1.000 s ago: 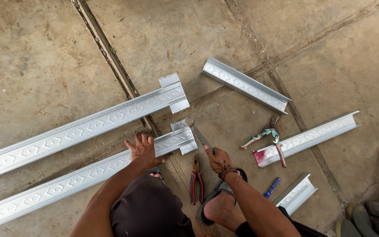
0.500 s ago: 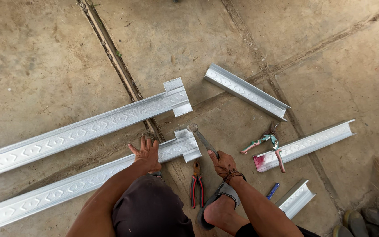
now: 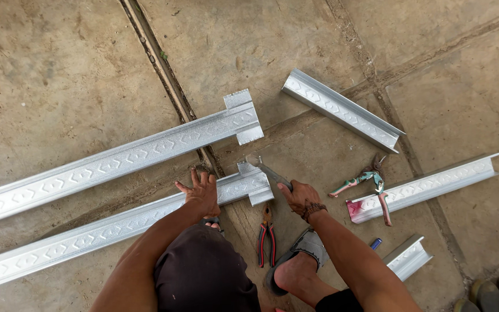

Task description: The person assembles a metal frame by joining two galvanized steel channels. They use pliers to mark the metal and a hammer to bend and secure the joints, working on a concrete floor.

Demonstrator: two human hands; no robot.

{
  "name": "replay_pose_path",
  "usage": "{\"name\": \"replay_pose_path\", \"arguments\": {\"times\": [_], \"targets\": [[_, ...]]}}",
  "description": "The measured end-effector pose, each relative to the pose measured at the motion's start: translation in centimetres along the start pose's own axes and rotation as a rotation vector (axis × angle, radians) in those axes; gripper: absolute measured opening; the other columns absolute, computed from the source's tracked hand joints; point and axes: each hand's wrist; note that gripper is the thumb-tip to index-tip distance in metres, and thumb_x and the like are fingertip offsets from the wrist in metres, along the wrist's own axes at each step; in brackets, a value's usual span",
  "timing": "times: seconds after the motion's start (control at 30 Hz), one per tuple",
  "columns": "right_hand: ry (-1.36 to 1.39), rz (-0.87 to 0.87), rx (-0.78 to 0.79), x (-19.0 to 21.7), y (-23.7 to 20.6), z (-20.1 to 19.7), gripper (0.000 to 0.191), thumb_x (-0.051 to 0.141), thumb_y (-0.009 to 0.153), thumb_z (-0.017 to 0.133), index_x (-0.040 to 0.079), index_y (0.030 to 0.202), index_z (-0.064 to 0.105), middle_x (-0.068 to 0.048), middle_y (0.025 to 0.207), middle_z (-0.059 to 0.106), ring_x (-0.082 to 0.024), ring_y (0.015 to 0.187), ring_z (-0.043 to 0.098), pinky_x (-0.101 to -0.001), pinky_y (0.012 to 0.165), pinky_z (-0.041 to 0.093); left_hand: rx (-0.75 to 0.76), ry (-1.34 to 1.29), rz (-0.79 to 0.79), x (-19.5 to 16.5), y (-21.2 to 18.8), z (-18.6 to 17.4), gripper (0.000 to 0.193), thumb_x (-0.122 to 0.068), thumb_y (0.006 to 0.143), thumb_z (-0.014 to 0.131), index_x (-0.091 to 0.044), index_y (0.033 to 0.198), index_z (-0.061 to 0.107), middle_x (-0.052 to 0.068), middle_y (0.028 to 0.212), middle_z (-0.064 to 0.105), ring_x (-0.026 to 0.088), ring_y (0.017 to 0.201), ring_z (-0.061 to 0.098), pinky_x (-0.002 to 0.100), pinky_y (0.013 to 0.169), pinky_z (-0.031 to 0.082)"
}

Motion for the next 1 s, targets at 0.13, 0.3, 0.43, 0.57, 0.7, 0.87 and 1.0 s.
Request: {"name": "replay_pose_path", "arguments": {"times": [0.13,0.3,0.43,0.57,0.7,0.87,1.0], "targets": [[0.019,0.017,0.044,0.0,0.3,-0.1,0.084,0.079,0.093,0.036,0.002,0.087,0.069,-0.022,0.072,0.067,-0.038,0.072,0.067,-0.0485,0.068,0.053,-0.021,0.01,-0.015,0.2,0.5,0.0,0.094,-0.029,0.068,0.083,-0.001,0.138,0.028,0.023,0.15,0.023,0.054,0.153,-0.005,0.094,0.101,0.012],[0.258,-0.063,-0.098,-0.5,0.0,0.2,0.085,0.078,0.088,0.037,-0.002,0.092,0.066,-0.027,0.072,0.066,-0.04,0.07,0.07,-0.049,0.069,0.056,-0.015,0.009,-0.012,0.2,0.6,0.2,0.083,-0.024,0.068,0.081,-0.002,0.131,0.034,0.024,0.15,0.026,0.053,0.155,-0.004,0.093,0.101,0.011],[0.0,0.046,0.021,-0.2,0.8,-0.2,0.084,0.079,0.091,0.04,0.0,0.085,0.07,-0.023,0.074,0.066,-0.041,0.074,0.065,-0.05,0.067,0.051,0.017,0.034,-0.003,-0.2,0.4,-0.1,0.084,-0.024,0.067,0.083,-0.001,0.131,0.033,0.024,0.151,0.026,0.053,0.155,-0.004,0.093,0.102,0.013],[0.14,0.057,-0.021,0.1,0.4,-0.5,0.085,0.078,0.092,0.038,-0.002,0.087,0.067,-0.027,0.073,0.067,-0.041,0.072,0.067,-0.0499,0.07,0.053,0.007,-0.024,-0.036,-0.4,0.3,-0.4,0.091,-0.026,0.067,0.084,-0.003,0.136,0.029,0.021,0.153,0.022,0.051,0.155,-0.004,0.093,0.103,0.012],[0.223,-0.024,-0.106,0.2,-0.6,-0.4,0.085,0.078,0.087,0.039,-0.003,0.087,0.065,-0.028,0.069,0.065,-0.04,0.068,0.068,-0.0487,0.068,0.055,0.009,0.002,-0.014,-0.2,0.2,-0.3,0.089,-0.027,0.068,0.084,-0.002,0.135,0.031,0.023,0.151,0.024,0.052,0.155,-0.003,0.093,0.103,0.012],[0.086,0.165,0.038,0.6,0.1,-0.9,0.084,0.078,0.093,0.036,0.001,0.085,0.068,-0.023,0.071,0.067,-0.038,0.071,0.068,-0.049,0.069,0.053,0.003,-0.037,-0.027,-0.2,0.1,-0.4,0.094,-0.024,0.065,0.085,-0.004,0.137,0.029,0.02,0.152,0.024,0.049,0.156,-0.001,0.092,0.105,0.011],[0.233,0.049,-0.149,0.7,-0.4,-0.6,0.085,0.078,0.09,0.035,0.0,0.085,0.066,-0.024,0.069,0.067,-0.038,0.068,0.068,-0.0485,0.068,0.055,0.001,-0.025,-0.019,-0.4,0.2,-0.3,0.093,-0.023,0.066,0.084,-0.002,0.137,0.029,0.022,0.151,0.024,0.051,0.155,-0.001,0.093,0.103,0.012]]}}
Point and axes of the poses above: each hand's wrist, its own y-axis towards the middle knuckle, its own z-axis out of the palm, x = y × z
